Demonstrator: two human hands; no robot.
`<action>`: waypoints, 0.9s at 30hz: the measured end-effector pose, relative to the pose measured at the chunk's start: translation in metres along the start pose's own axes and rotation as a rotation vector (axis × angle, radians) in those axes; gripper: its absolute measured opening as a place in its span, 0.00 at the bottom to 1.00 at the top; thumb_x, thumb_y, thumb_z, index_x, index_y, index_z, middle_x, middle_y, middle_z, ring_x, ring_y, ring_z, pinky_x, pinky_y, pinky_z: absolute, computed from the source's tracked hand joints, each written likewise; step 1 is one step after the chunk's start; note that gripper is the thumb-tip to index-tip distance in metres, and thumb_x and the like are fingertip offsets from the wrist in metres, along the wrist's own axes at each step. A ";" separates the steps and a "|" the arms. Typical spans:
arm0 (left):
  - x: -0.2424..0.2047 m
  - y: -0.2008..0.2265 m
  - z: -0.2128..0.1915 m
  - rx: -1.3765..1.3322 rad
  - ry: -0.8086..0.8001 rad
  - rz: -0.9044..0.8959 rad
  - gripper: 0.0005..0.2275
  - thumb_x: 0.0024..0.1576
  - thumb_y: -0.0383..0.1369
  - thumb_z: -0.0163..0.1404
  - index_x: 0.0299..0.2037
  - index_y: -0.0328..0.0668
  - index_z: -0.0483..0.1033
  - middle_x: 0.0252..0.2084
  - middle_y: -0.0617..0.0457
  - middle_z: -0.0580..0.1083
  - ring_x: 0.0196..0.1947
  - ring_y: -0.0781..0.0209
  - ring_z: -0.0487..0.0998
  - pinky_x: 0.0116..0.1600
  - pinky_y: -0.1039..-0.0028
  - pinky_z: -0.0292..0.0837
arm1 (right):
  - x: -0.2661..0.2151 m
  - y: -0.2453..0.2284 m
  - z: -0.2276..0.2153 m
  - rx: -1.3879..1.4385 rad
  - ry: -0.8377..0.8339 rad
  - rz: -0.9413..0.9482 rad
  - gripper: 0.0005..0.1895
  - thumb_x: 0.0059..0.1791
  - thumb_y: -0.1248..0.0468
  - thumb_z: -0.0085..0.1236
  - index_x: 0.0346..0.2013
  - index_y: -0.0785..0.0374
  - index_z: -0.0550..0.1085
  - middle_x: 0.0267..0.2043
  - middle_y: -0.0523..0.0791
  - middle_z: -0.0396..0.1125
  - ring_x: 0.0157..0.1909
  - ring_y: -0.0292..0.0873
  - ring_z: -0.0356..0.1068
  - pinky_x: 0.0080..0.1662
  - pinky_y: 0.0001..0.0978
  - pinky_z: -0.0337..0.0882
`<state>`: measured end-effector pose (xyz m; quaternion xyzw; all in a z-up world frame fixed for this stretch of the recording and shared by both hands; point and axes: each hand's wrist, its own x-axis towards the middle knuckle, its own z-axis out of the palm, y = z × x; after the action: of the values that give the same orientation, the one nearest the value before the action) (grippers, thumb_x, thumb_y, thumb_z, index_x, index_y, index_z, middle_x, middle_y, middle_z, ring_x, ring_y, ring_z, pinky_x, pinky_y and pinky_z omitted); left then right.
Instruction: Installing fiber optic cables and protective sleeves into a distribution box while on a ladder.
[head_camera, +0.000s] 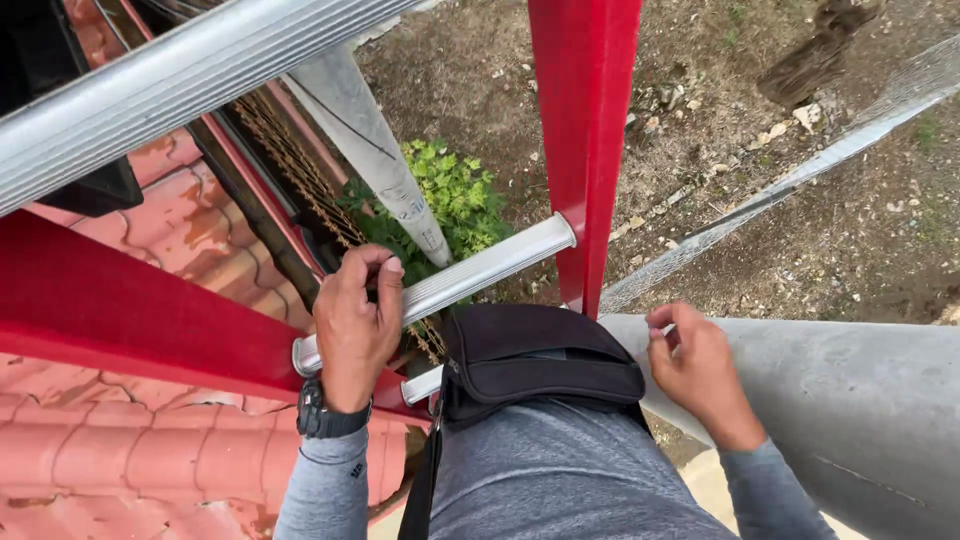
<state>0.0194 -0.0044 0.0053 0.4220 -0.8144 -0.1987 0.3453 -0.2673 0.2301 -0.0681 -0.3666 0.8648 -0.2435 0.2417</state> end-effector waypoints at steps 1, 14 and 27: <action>-0.002 0.001 0.001 0.014 0.002 -0.023 0.04 0.64 0.28 0.54 0.44 0.37 0.74 0.31 0.46 0.77 0.30 0.48 0.79 0.37 0.60 0.73 | -0.009 -0.014 -0.014 -0.003 -0.026 -0.008 0.10 0.51 0.66 0.56 0.47 0.65 0.74 0.39 0.50 0.75 0.38 0.50 0.77 0.44 0.41 0.75; 0.008 0.067 -0.022 -0.161 -0.336 0.271 0.25 0.51 0.39 0.62 0.54 0.35 0.68 0.35 0.45 0.74 0.32 0.47 0.77 0.41 0.60 0.70 | 0.029 -0.117 -0.020 0.137 -0.045 -0.885 0.09 0.44 0.72 0.62 0.40 0.66 0.78 0.39 0.49 0.74 0.39 0.51 0.75 0.40 0.38 0.75; 0.024 0.050 0.006 -0.169 -0.477 0.070 0.25 0.44 0.29 0.61 0.51 0.42 0.63 0.25 0.48 0.70 0.25 0.46 0.77 0.31 0.58 0.69 | -0.005 -0.135 -0.025 0.075 -0.219 -1.039 0.09 0.46 0.63 0.66 0.37 0.60 0.76 0.36 0.45 0.74 0.33 0.49 0.76 0.34 0.39 0.75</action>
<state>-0.0217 0.0045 0.0413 0.3042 -0.8675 -0.3479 0.1840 -0.2096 0.1575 0.0334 -0.7610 0.5297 -0.3221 0.1910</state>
